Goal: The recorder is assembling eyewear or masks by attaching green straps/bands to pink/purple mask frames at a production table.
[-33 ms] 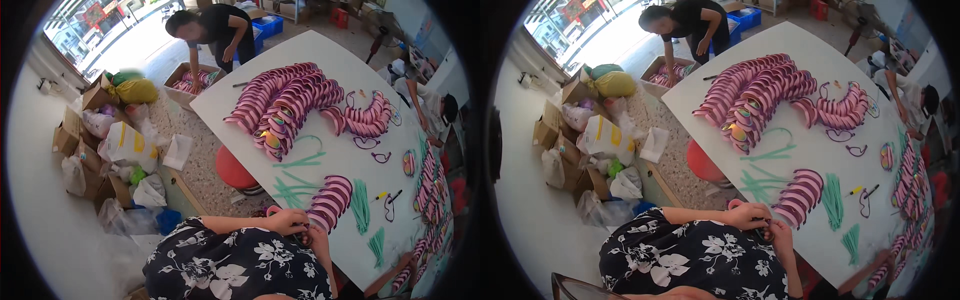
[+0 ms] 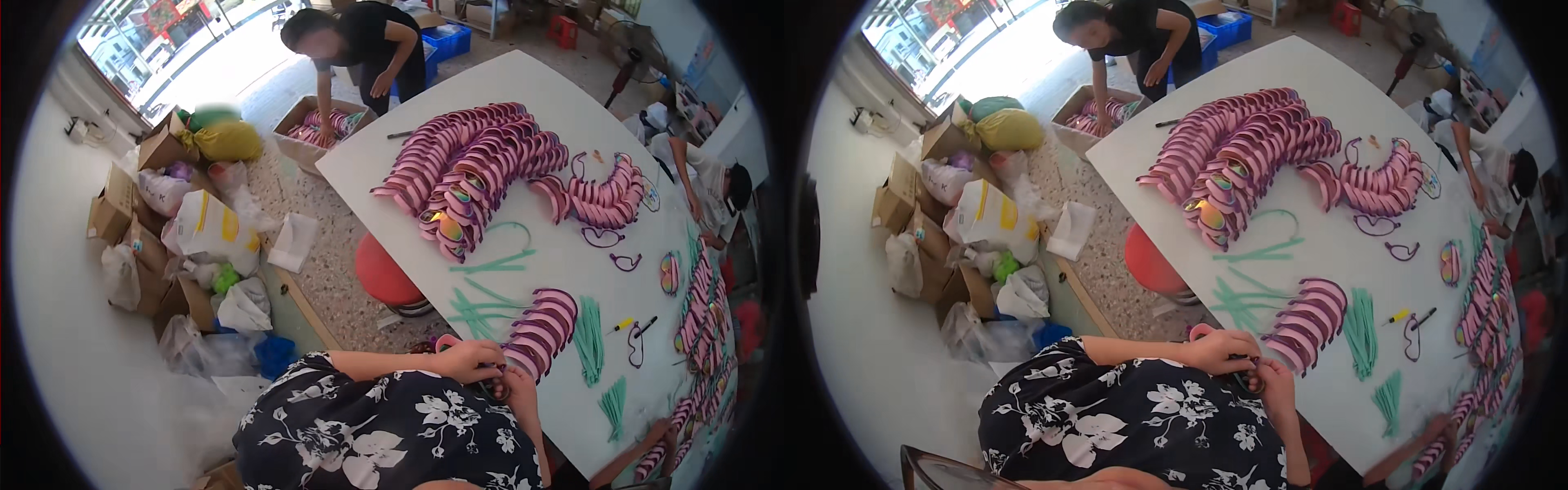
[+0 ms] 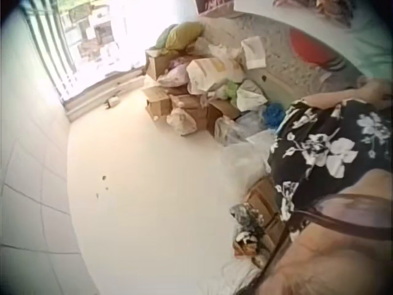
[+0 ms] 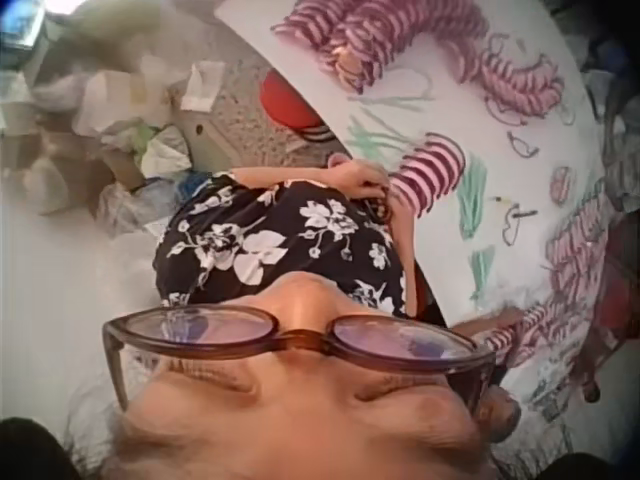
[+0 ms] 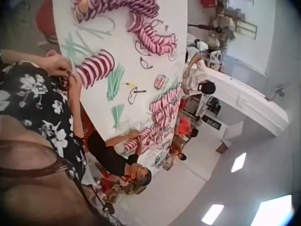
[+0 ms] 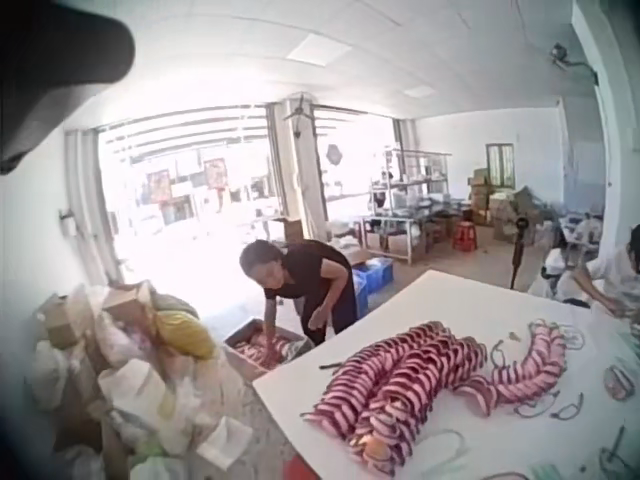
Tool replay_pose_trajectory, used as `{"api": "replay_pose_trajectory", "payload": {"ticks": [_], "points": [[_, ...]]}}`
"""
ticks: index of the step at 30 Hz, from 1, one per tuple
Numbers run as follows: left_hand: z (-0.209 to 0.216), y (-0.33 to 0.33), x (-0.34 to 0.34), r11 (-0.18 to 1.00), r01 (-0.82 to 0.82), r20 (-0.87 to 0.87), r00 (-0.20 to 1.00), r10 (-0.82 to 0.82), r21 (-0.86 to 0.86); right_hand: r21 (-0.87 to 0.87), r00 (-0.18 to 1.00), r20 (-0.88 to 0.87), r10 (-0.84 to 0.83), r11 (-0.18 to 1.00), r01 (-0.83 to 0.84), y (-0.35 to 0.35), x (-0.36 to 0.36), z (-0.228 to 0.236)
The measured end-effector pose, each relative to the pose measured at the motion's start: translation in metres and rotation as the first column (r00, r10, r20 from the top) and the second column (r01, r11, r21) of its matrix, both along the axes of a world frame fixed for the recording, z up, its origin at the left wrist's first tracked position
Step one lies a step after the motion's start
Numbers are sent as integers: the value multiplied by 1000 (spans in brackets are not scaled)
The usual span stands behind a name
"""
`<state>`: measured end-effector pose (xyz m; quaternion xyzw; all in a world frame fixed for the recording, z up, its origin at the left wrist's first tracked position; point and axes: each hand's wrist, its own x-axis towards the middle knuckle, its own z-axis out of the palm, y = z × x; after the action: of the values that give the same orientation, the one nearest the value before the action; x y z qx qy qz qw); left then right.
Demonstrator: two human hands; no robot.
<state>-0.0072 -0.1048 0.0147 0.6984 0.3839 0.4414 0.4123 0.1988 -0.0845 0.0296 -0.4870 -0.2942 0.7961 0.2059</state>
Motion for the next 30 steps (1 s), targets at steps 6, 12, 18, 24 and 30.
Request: {"api": "replay_pose_trajectory", "payload": {"ticks": [6,12,18,24,30], "points": [[-1,-11,-11,993,-114,-64,992,112,-28,-91,990,-103,96,990,-105,16,-11,-11],[-2,-15,-21,984,-173,-66,983,170,-43,-258,903,-421,85,944,-208,30,-13,-37],[-2,-15,-21,949,-309,-24,951,308,-57,-91,978,-143,153,982,-167,31,-35,-5],[-2,-12,-20,956,-291,-20,957,290,-41,10,982,-63,176,984,-176,31,-34,6],[1,-9,-20,962,-273,14,962,273,-28,43,991,-73,114,993,-111,29,-33,-6]]}}
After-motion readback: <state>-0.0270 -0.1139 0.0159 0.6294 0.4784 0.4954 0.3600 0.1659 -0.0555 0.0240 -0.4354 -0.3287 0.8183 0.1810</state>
